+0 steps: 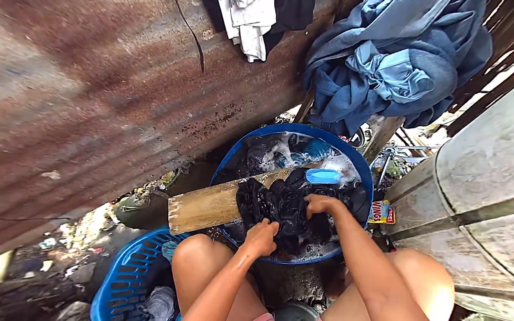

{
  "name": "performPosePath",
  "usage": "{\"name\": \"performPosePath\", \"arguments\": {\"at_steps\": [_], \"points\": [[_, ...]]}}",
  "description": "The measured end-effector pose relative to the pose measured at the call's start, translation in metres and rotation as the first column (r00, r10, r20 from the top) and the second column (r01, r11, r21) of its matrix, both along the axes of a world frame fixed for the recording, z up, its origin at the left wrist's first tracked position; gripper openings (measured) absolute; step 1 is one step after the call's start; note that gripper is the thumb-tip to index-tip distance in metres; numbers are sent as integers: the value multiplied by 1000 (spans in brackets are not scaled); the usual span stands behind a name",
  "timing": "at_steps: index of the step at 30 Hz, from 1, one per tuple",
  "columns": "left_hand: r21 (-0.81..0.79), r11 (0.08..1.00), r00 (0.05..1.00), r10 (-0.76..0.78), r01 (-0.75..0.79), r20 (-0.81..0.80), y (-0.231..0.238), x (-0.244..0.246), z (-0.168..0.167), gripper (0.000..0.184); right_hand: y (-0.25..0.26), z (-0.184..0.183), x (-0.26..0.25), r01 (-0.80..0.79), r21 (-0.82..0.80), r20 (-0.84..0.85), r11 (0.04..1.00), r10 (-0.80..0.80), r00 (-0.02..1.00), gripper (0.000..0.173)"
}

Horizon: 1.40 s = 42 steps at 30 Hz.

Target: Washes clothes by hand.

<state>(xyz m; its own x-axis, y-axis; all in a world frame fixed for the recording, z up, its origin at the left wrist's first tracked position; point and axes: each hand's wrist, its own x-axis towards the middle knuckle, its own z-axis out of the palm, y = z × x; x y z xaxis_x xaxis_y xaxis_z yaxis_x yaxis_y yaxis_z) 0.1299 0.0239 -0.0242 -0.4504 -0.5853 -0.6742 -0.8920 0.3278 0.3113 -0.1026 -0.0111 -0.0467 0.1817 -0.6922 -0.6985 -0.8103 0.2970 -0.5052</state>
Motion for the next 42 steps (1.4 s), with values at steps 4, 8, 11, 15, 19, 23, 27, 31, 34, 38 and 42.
{"name": "performPosePath", "arguments": {"at_steps": [4,8,11,15,19,23,27,31,34,38,42], "points": [[77,997,983,-43,29,179,2,-2,7,53,-15,4,-26,34,-51,13,998,-34,999,32],[-156,940,950,311,-302,35,-11,-12,7,105,-28,-13,-10,181,-502,-24,846,-223,975,31],[-209,900,916,399,-382,43,-24,-15,-32,121,-38,-28,19,-30,-600,-229,800,-135,964,59],[-151,912,917,394,-382,64,-34,-16,-51,125,-47,-34,32,-126,-395,-415,910,-55,908,58],[-225,890,915,404,-396,-13,-52,-14,-67,120,-35,-3,48,-122,-145,-498,982,34,867,40],[-233,923,949,314,-305,1,-83,-5,-75,119,-4,-2,68,-34,-11,-523,999,24,852,40],[-269,915,953,292,-301,-73,-81,-7,-67,92,15,-40,66,-22,-123,-520,992,-46,853,39],[-225,974,998,13,3,68,-78,-4,-24,43,5,-27,49,-39,-66,-451,997,5,893,42],[-86,978,974,-174,188,148,-94,27,19,47,-22,-15,9,69,-127,-156,989,-89,984,41],[-72,991,993,-117,115,-24,-108,98,54,37,-30,35,-16,295,-366,123,883,-269,955,28],[-196,976,990,72,-95,-120,-113,158,45,25,-34,69,-12,379,-581,88,720,-407,909,26]]}}
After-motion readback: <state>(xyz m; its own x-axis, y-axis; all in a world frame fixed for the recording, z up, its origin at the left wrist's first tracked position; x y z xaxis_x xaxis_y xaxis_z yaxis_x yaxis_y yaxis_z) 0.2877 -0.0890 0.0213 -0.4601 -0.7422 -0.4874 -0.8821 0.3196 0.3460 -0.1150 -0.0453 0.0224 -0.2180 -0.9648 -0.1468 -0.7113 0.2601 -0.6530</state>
